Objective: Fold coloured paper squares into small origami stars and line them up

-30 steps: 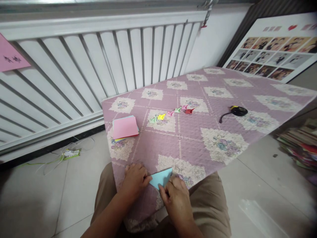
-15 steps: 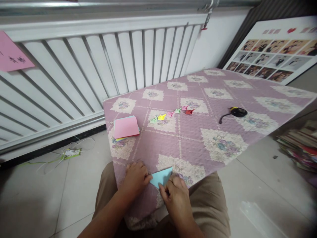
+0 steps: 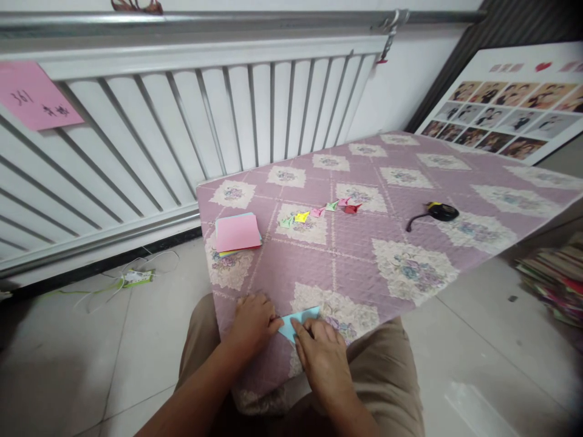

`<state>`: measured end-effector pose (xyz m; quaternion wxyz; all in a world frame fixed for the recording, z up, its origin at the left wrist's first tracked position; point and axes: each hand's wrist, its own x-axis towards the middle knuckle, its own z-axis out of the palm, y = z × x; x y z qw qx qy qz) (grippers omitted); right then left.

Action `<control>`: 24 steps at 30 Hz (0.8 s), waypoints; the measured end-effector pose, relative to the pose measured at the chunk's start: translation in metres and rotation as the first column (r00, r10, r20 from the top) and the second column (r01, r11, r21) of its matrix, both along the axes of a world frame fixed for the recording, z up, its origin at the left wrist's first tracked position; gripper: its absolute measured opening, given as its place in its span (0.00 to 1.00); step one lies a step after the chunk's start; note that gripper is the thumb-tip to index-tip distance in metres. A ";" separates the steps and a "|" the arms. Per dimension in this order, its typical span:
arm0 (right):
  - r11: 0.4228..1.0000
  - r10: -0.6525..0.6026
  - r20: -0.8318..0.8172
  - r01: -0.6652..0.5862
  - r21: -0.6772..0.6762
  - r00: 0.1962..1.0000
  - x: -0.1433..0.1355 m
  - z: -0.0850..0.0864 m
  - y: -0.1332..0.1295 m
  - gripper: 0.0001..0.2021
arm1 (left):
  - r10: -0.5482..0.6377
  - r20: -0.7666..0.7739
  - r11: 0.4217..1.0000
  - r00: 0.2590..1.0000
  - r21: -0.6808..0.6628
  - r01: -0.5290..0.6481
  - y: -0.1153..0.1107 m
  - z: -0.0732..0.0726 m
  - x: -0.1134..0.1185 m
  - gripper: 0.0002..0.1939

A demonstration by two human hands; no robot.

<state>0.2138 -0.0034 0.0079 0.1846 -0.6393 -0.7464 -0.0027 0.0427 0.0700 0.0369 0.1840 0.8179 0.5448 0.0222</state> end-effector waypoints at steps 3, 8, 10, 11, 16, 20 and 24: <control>1.000 0.004 0.025 -0.003 -0.010 1.000 0.000 0.001 0.001 0.16 | 0.002 0.005 1.000 1.000 0.013 -0.002 -0.001 -0.001 -0.001 0.10; 0.999 0.023 0.048 -0.022 -0.024 0.999 0.001 0.004 0.001 0.16 | 0.063 0.006 0.997 0.998 0.042 -0.063 -0.002 -0.001 -0.007 0.09; 0.999 0.026 0.054 -0.025 -0.022 0.998 0.001 0.005 0.001 0.17 | 0.081 0.003 0.996 0.997 0.037 -0.081 -0.001 0.000 -0.012 0.09; 1.000 0.026 0.055 -0.025 -0.019 0.998 0.001 0.004 0.001 0.17 | 0.086 -0.003 0.996 0.996 0.031 -0.086 -0.001 0.000 -0.015 0.09; 1.000 0.025 0.036 -0.024 -0.004 0.999 0.002 0.003 0.002 0.17 | 0.053 -0.045 0.992 0.998 0.121 -0.047 -0.005 0.000 -0.020 0.06; 1.000 0.021 0.017 -0.020 -0.016 1.000 0.001 0.003 0.002 0.17 | -0.242 -0.074 0.927 0.967 0.277 0.253 -0.021 -0.009 -0.013 0.09; 1.000 0.016 0.016 -0.016 -0.008 1.000 0.001 0.004 0.001 0.17 | -0.425 -0.070 0.855 0.902 0.296 0.426 -0.036 -0.016 -0.008 0.12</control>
